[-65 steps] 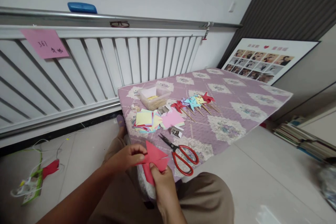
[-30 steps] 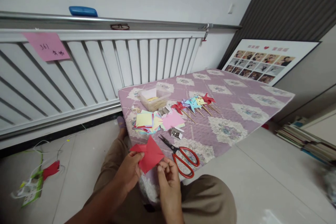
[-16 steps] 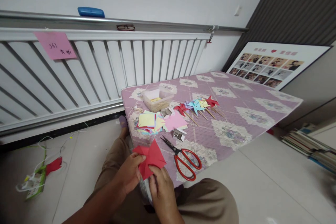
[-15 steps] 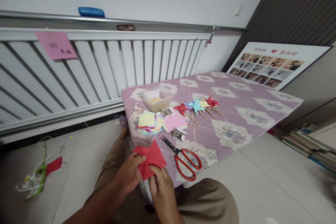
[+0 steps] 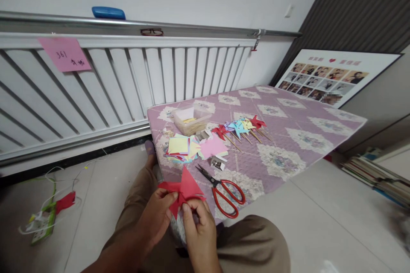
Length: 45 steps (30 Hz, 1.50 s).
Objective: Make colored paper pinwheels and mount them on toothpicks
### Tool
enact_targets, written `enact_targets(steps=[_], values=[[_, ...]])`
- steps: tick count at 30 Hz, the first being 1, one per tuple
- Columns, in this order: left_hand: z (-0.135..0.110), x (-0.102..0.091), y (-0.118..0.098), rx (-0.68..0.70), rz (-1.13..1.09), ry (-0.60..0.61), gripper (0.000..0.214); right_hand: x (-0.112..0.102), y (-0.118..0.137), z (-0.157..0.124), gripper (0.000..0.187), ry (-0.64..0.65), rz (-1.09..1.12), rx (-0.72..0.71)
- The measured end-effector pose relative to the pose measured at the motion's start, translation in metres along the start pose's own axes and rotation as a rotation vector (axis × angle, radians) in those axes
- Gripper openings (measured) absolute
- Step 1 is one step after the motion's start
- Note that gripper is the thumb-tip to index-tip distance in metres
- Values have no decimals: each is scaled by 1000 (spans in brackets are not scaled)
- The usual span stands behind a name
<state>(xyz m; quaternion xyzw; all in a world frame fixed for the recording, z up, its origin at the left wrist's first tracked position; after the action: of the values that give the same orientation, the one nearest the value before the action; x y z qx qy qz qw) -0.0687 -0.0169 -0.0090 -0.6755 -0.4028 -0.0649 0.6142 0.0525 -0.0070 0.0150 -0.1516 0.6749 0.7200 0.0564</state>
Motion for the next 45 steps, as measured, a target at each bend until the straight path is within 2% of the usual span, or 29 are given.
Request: enact_targets(steps=[5,18,27,38,45], values=[[-4,-1,2,2,23,-5,12,2,0,6,23,0,1,16],[-5,1,-1,53,70,70,4,-1,22,8,26,6,-42,-113],[-5,1,2,48,35,90,4,-6,17,9,21,-70,-76,-76],[-1,-9,7,74,209,107,10,-1,18,9,24,-12,-55,-71],[2,-19,4,140,369,33,8,3,23,5,24,13,-69,-76]])
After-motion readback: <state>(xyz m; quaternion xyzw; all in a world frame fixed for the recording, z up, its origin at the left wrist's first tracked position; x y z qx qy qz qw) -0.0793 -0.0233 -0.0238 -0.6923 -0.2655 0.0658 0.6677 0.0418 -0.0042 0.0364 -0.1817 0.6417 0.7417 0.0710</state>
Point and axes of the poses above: each hand's wrist, its own z-axis towards the middle knuckle, its own x-axis out of the palm, y = z × x, the point moved 8 cm from there along z, towards the middle knuckle, and after that the axes turned 10 degrees about x, right-handed, at the moved point
